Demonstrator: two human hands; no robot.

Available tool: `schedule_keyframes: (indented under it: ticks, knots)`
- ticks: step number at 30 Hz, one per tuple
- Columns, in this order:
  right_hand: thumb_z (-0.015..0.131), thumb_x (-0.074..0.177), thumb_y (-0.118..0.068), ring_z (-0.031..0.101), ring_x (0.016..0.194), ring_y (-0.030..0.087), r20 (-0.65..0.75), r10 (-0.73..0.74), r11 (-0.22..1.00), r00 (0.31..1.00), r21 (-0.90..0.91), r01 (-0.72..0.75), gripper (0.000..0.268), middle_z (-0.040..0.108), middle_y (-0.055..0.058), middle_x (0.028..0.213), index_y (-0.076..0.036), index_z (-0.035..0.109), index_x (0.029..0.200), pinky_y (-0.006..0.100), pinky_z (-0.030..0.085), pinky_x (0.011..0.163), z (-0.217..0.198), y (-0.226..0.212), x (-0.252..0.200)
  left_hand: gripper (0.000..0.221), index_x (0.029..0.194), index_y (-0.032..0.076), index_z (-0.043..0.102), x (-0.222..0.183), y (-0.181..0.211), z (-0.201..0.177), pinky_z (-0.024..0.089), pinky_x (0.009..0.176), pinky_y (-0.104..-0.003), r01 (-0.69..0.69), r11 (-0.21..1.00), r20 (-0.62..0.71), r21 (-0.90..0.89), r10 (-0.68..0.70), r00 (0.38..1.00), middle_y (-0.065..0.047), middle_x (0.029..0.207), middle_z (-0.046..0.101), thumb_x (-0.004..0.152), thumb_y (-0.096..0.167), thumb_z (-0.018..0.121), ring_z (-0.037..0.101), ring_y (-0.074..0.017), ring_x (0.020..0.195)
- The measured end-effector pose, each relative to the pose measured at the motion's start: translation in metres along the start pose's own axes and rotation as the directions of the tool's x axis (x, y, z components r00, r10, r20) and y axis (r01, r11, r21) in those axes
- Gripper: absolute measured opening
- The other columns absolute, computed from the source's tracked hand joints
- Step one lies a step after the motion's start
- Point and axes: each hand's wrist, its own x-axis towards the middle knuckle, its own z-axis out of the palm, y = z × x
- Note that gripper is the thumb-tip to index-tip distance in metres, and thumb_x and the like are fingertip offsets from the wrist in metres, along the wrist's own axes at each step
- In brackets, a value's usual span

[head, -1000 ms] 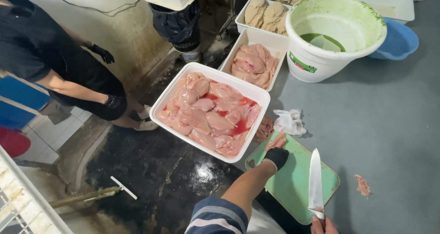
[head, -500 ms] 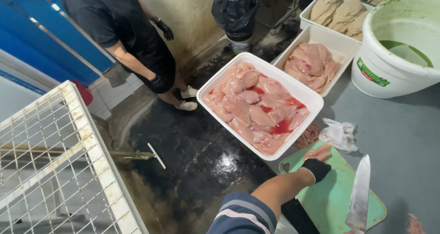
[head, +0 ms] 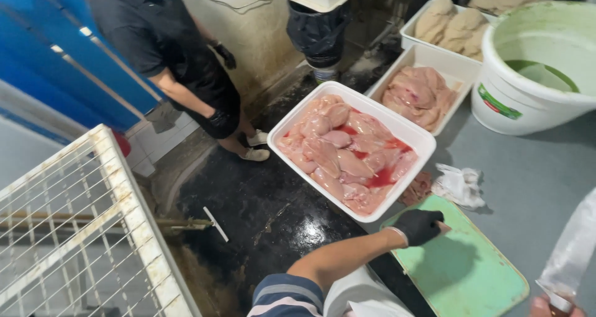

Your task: Trimming and cleaning chicken breasts on a cutting board and placing them into a storage bin.

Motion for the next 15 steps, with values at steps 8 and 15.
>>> schedule_keyframes:
  ticks: [8, 15]
  knots:
    - [0.065, 0.108, -0.026, 0.036, 0.045, 0.022, -0.248, 0.286, 0.952, 0.926, -0.040, -0.304, 0.023, 0.044, 0.012, 0.060, -0.004, 0.064, 0.116, 0.038, 0.033, 0.042, -0.032, -0.021, -0.071, 0.026, 0.093, 0.023, 0.070, 0.035, -0.015, -0.062, 0.052, 0.077, -0.043, -0.113, 0.964, -0.057, 0.240, 0.130, 0.990, -0.010, 0.092, 0.075, 0.086, 0.032, 0.046, 0.072, -0.0351, 0.084]
    - [0.060, 0.113, -0.022, 0.043, 0.048, 0.029, -0.231, 0.389, 0.910, 0.892, -0.054, -0.411, 0.021, 0.046, 0.014, 0.062, -0.002, 0.062, 0.120, 0.040, 0.032, 0.048, -0.033, -0.039, -0.095, 0.046, 0.148, 0.002, 0.047, 0.358, -0.091, -0.214, 0.050, 0.104, -0.044, 0.124, 0.463, -0.367, 0.878, 0.483, 0.795, -0.020, 0.100, 0.069, 0.105, 0.012, 0.034, 0.071, -0.0359, 0.071]
